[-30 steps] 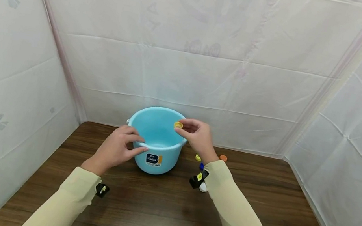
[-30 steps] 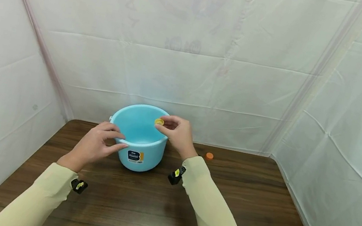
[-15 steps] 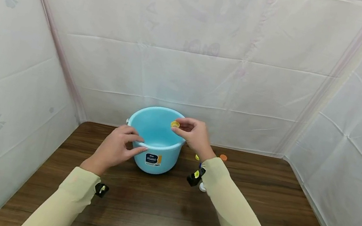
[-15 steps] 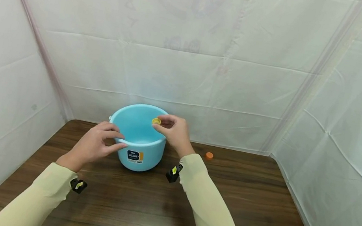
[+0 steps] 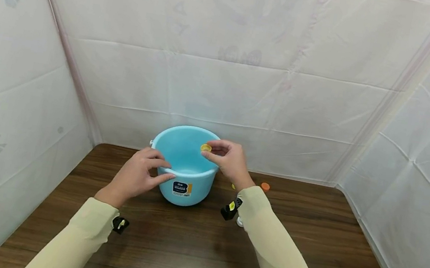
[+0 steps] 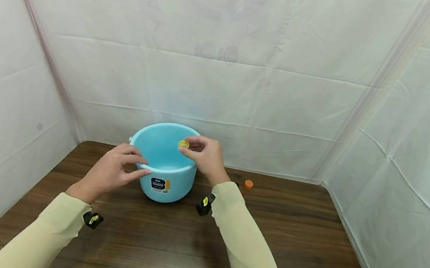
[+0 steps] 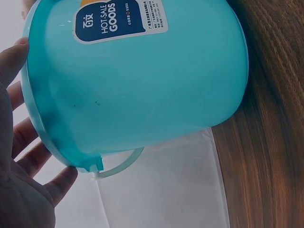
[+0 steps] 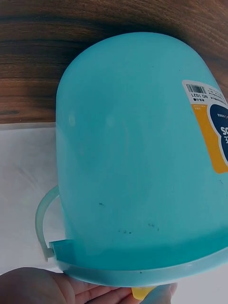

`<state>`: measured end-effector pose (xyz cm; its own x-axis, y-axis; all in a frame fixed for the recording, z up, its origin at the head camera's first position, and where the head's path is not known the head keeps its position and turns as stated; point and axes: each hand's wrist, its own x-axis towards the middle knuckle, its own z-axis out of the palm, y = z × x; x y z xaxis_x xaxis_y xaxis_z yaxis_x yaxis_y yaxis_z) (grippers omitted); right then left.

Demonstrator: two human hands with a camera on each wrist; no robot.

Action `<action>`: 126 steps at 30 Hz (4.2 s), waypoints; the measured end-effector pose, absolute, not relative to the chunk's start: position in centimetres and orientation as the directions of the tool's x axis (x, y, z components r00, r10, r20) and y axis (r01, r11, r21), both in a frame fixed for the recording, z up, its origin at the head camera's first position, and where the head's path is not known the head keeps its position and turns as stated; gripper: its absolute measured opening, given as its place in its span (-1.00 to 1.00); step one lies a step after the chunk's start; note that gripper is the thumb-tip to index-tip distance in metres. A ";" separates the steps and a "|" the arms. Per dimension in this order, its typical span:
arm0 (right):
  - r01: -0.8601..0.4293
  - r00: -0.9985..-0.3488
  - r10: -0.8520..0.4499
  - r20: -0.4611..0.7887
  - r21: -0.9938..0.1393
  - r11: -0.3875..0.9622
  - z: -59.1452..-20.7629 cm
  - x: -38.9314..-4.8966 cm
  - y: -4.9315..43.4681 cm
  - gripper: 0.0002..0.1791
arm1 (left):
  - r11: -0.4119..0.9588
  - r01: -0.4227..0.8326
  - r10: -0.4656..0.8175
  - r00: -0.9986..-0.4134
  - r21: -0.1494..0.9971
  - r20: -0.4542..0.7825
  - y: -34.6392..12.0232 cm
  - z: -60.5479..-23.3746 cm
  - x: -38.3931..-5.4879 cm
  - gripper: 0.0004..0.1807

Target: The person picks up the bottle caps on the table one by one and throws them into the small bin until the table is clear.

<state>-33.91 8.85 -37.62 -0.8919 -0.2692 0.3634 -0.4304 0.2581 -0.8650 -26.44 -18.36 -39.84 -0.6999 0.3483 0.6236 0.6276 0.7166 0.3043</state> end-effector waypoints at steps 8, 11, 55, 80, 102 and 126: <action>-0.455 -0.880 -0.281 0.382 -0.847 0.275 -37.6 -34.0 8.8 -0.67 | 0.716 0.628 0.348 -0.699 0.304 0.625 -18.4 -39.8 -26.4 -0.74; -0.463 -0.877 -0.285 0.387 -0.840 0.283 -37.6 -34.0 8.8 -0.65 | 0.712 0.633 0.349 -0.695 0.304 0.629 -18.4 -39.9 -26.5 -0.75; -0.471 -0.879 -0.212 0.427 -0.849 0.241 -40.3 -32.2 15.4 -0.55 | 0.706 0.640 0.344 -0.683 0.301 0.645 -18.4 -40.0 -26.6 -0.76; -0.387 -0.921 -0.177 0.348 -0.876 0.287 -44.8 -29.9 17.8 -0.55 | 0.703 0.637 0.333 -0.688 0.317 0.644 -18.3 -40.0 -26.5 -0.76; -0.244 -0.966 -0.158 0.205 -0.926 0.290 -47.2 -27.4 18.7 -0.50 | 0.705 0.637 0.335 -0.686 0.311 0.646 -18.4 -40.2 -26.6 -0.76; -0.247 -0.964 -0.205 0.167 -0.844 0.476 -50.5 -27.2 20.5 -0.51 | 0.707 0.636 0.332 -0.685 0.310 0.649 -18.3 -40.0 -26.5 -0.74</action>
<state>-27.23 20.53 -50.46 -0.9644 -0.2052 0.1667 -0.2472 0.4756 -0.8442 -26.54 -18.30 -39.99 -0.6848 0.3323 0.6486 0.6362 0.7066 0.3098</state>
